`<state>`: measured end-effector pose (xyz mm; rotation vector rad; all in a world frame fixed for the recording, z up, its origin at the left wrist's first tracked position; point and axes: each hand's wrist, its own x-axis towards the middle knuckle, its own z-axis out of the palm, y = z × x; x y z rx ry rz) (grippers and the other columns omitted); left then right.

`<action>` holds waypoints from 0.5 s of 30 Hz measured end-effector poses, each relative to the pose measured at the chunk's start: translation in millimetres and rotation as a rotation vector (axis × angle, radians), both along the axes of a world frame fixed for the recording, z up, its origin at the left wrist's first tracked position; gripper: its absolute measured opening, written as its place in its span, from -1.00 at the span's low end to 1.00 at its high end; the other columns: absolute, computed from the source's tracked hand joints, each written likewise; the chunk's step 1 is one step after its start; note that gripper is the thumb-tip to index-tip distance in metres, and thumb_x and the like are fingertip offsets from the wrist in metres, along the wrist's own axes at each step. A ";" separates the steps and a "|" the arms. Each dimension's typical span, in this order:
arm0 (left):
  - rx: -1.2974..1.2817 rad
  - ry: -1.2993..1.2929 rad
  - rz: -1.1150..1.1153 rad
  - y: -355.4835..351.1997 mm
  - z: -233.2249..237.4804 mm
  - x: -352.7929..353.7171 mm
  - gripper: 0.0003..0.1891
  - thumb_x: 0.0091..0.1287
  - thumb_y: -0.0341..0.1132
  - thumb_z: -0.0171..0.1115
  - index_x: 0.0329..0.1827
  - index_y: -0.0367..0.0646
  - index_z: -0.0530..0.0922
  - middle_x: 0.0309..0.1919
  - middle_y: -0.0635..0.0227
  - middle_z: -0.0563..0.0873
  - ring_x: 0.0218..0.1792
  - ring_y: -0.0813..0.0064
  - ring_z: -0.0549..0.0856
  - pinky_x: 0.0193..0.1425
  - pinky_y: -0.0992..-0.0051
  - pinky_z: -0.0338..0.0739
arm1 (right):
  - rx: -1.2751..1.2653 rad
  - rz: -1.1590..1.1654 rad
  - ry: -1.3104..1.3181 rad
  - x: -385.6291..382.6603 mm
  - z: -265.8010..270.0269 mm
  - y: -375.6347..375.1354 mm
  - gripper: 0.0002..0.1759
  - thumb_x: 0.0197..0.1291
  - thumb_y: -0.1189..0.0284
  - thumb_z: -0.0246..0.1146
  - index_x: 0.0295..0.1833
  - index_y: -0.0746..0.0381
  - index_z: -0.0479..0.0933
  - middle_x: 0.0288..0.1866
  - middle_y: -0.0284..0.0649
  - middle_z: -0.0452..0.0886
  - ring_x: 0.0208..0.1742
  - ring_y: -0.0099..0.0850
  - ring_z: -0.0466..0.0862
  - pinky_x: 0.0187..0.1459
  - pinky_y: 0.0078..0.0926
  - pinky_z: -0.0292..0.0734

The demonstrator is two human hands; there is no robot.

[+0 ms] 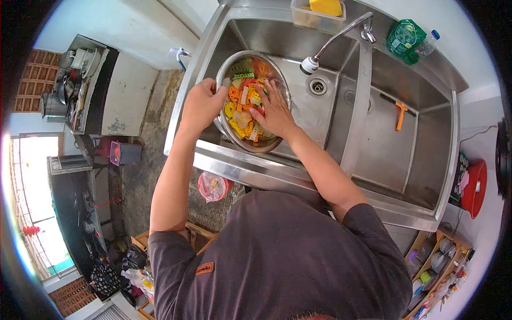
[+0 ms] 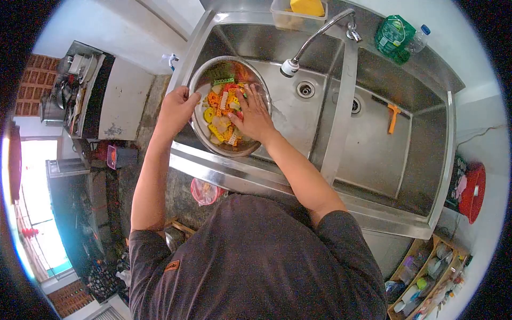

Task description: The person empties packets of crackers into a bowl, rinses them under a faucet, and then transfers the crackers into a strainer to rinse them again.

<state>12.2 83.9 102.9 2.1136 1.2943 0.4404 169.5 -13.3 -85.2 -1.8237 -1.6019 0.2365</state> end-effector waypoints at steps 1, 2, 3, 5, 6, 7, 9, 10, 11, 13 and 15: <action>0.031 0.023 -0.013 -0.1 0.2 0.7 -0.61 0.30 -0.14 0.21 -0.49 -0.35 0.47 -0.67 0.08 0.54 -0.62 0.28 0.62 -0.41 0.27 0.49 | 0.000 -0.002 0.000 0.0 -0.7 -0.2 -0.10 0.42 -0.10 0.09 0.62 0.31 0.09 0.67 0.17 -0.03 0.71 0.02 -0.12 0.64 -0.08 -0.16; 0.030 0.024 -0.014 -0.5 1.3 2.4 -0.61 0.30 -0.14 0.21 -0.49 -0.35 0.47 -0.67 0.08 0.54 -0.62 0.28 0.62 -0.41 0.27 0.49 | 0.007 -0.003 0.010 -0.2 -1.4 0.2 -0.10 0.41 -0.09 0.10 0.61 0.31 0.10 0.66 0.17 -0.02 0.71 0.03 -0.12 0.64 -0.08 -0.15; 0.036 0.052 -0.010 -1.2 3.3 4.6 -0.61 0.29 -0.13 0.21 -0.49 -0.35 0.47 -0.67 0.07 0.54 -0.60 0.27 0.62 -0.40 0.26 0.49 | 0.014 -0.005 0.020 -0.5 -2.6 0.6 -0.10 0.41 -0.08 0.11 0.61 0.31 0.10 0.66 0.18 -0.02 0.71 0.03 -0.12 0.64 -0.08 -0.15; 0.042 0.082 -0.006 -1.2 3.8 6.6 -0.60 0.29 -0.12 0.21 -0.49 -0.34 0.47 -0.66 0.05 0.54 -0.59 0.25 0.63 -0.39 0.25 0.49 | 0.015 -0.006 0.024 -0.1 -5.1 1.8 -0.11 0.41 -0.07 0.12 0.61 0.31 0.11 0.66 0.18 -0.02 0.71 0.03 -0.11 0.64 -0.08 -0.14; 0.025 0.067 -0.009 -0.9 3.1 6.9 -0.60 0.28 -0.11 0.21 -0.49 -0.34 0.47 -0.65 0.05 0.55 -0.58 0.23 0.63 -0.38 0.24 0.49 | 0.017 -0.008 0.027 0.1 -5.6 2.2 -0.11 0.41 -0.07 0.13 0.61 0.30 0.12 0.66 0.18 -0.01 0.71 0.03 -0.10 0.64 -0.07 -0.14; 0.008 0.052 -0.013 -0.8 2.6 7.3 -0.59 0.27 -0.10 0.22 -0.49 -0.34 0.47 -0.65 0.04 0.55 -0.57 0.21 0.63 -0.37 0.24 0.49 | 0.017 -0.009 0.027 0.2 -6.2 2.3 -0.11 0.41 -0.07 0.13 0.61 0.30 0.12 0.66 0.18 -0.01 0.71 0.03 -0.10 0.64 -0.07 -0.14; 0.004 0.055 -0.011 -1.7 3.2 8.9 -0.59 0.27 -0.10 0.22 -0.49 -0.34 0.48 -0.64 0.04 0.56 -0.56 0.19 0.64 -0.36 0.24 0.50 | 0.016 -0.022 0.022 -0.3 -7.0 2.3 -0.12 0.41 -0.07 0.13 0.60 0.30 0.13 0.66 0.17 0.00 0.70 0.04 -0.09 0.64 -0.07 -0.12; 0.001 0.057 -0.007 -1.9 3.6 9.8 -0.60 0.26 -0.10 0.23 -0.48 -0.33 0.49 -0.63 0.03 0.57 -0.54 0.17 0.64 -0.35 0.23 0.50 | 0.016 -0.023 0.023 -0.5 -7.3 2.5 -0.12 0.41 -0.07 0.13 0.60 0.30 0.13 0.66 0.17 0.00 0.70 0.04 -0.09 0.64 -0.07 -0.12; 0.000 0.058 -0.007 -1.2 3.6 11.3 -0.60 0.26 -0.10 0.23 -0.48 -0.33 0.49 -0.63 0.03 0.57 -0.54 0.17 0.64 -0.35 0.23 0.50 | 0.016 -0.027 0.031 0.0 -7.8 3.0 -0.12 0.41 -0.07 0.13 0.60 0.30 0.14 0.66 0.16 0.01 0.70 0.04 -0.09 0.64 -0.06 -0.12; 0.057 0.106 -0.026 -0.2 4.2 12.9 -0.61 0.26 -0.09 0.22 -0.46 -0.32 0.51 -0.61 0.02 0.60 -0.50 0.11 0.66 -0.31 0.21 0.52 | 0.017 -0.030 0.037 -0.6 -8.0 3.1 -0.13 0.41 -0.07 0.13 0.60 0.29 0.14 0.66 0.16 0.01 0.70 0.04 -0.09 0.64 -0.06 -0.13; 0.035 0.118 -0.022 -1.3 7.6 14.9 -0.61 0.26 -0.08 0.22 -0.44 -0.32 0.52 -0.58 0.01 0.61 -0.47 0.08 0.67 -0.28 0.20 0.53 | 0.022 -0.032 0.057 -1.4 -7.9 3.2 -0.13 0.41 -0.08 0.13 0.59 0.30 0.15 0.66 0.15 0.01 0.70 0.04 -0.09 0.64 -0.05 -0.14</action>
